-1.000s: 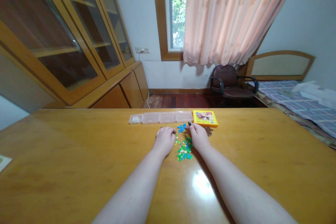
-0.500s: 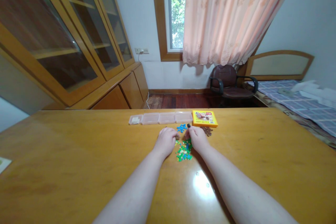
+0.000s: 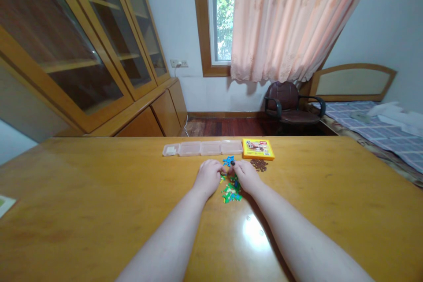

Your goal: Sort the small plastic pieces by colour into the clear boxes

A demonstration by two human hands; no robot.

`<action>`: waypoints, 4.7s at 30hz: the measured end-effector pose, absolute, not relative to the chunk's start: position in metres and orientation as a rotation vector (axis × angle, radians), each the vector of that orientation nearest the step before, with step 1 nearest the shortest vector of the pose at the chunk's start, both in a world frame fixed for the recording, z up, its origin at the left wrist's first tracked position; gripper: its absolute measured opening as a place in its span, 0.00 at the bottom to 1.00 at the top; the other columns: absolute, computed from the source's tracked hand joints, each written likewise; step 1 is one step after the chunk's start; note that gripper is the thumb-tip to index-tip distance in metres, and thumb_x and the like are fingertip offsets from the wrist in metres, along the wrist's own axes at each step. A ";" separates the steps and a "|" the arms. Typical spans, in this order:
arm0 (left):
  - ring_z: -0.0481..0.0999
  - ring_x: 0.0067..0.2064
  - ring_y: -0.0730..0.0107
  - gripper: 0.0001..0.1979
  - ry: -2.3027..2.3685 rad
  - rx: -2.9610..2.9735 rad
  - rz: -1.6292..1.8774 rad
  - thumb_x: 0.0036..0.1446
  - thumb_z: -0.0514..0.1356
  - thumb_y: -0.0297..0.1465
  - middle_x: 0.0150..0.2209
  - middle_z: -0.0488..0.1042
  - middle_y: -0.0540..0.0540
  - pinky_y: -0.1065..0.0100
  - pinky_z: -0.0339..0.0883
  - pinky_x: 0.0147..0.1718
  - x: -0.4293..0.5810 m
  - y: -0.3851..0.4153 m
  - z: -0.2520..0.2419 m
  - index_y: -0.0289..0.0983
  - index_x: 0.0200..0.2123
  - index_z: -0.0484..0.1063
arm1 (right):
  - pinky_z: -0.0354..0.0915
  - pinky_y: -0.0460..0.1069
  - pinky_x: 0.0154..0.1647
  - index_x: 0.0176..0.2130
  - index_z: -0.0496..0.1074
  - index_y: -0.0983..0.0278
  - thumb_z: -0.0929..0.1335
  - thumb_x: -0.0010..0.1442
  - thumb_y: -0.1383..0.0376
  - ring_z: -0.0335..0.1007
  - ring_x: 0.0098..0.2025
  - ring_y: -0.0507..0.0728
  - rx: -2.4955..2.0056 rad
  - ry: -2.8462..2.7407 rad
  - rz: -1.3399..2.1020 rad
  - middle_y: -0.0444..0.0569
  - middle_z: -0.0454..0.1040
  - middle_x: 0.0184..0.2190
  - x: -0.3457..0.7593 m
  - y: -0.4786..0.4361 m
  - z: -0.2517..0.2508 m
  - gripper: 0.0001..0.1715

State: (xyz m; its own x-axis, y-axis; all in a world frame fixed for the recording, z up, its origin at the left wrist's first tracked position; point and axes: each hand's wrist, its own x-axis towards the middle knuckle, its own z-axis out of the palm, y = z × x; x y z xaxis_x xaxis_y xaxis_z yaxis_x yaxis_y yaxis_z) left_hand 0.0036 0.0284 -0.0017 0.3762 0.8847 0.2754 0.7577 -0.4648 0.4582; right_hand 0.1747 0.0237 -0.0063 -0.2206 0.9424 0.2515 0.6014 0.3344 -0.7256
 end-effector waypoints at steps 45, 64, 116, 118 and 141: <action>0.69 0.44 0.65 0.15 1.653 2.272 0.630 0.48 0.52 0.21 0.37 0.75 0.48 0.63 0.60 0.48 0.003 0.029 -0.003 0.40 0.33 0.77 | 0.56 0.45 0.32 0.24 0.71 0.65 0.56 0.61 0.64 0.67 0.29 0.53 -1.408 -1.861 0.667 0.47 0.74 0.24 0.175 0.024 -0.007 0.22; 0.67 0.47 0.65 0.19 1.570 2.315 0.662 0.49 0.52 0.21 0.41 0.74 0.48 0.62 0.59 0.50 0.004 0.028 -0.005 0.42 0.39 0.76 | 0.56 0.46 0.32 0.23 0.71 0.65 0.56 0.61 0.65 0.67 0.29 0.54 -1.432 -1.832 0.634 0.47 0.74 0.24 0.175 0.024 -0.006 0.21; 0.71 0.41 0.67 0.18 1.033 2.522 0.567 0.49 0.52 0.21 0.36 0.77 0.51 0.63 0.61 0.47 0.009 0.021 0.002 0.43 0.34 0.78 | 0.52 0.45 0.25 0.20 0.68 0.65 0.56 0.62 0.58 0.64 0.23 0.52 -1.565 -1.750 0.668 0.46 0.70 0.18 0.175 0.024 -0.006 0.26; 0.71 0.41 0.67 0.18 1.024 2.537 0.552 0.49 0.52 0.21 0.37 0.77 0.51 0.63 0.60 0.47 0.009 0.021 0.000 0.44 0.34 0.78 | 0.53 0.45 0.26 0.20 0.67 0.64 0.56 0.61 0.58 0.64 0.23 0.52 -1.539 -1.729 0.671 0.46 0.70 0.18 0.175 0.023 -0.005 0.25; 0.71 0.38 0.68 0.17 1.094 2.533 0.558 0.49 0.53 0.20 0.33 0.77 0.50 0.64 0.62 0.44 0.008 0.022 0.001 0.43 0.30 0.79 | 0.53 0.45 0.25 0.18 0.67 0.64 0.56 0.62 0.58 0.64 0.22 0.52 -1.493 -1.768 0.727 0.45 0.70 0.16 0.173 0.022 -0.007 0.26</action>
State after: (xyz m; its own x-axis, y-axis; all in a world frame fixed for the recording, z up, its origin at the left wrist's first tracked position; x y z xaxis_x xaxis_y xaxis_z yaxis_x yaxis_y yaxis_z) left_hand 0.0076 0.0224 0.0011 0.6293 0.7445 0.2229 0.6174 -0.6531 0.4385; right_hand 0.1735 0.0221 -0.0067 -0.0898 0.9838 0.1552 0.5903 0.1781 -0.7873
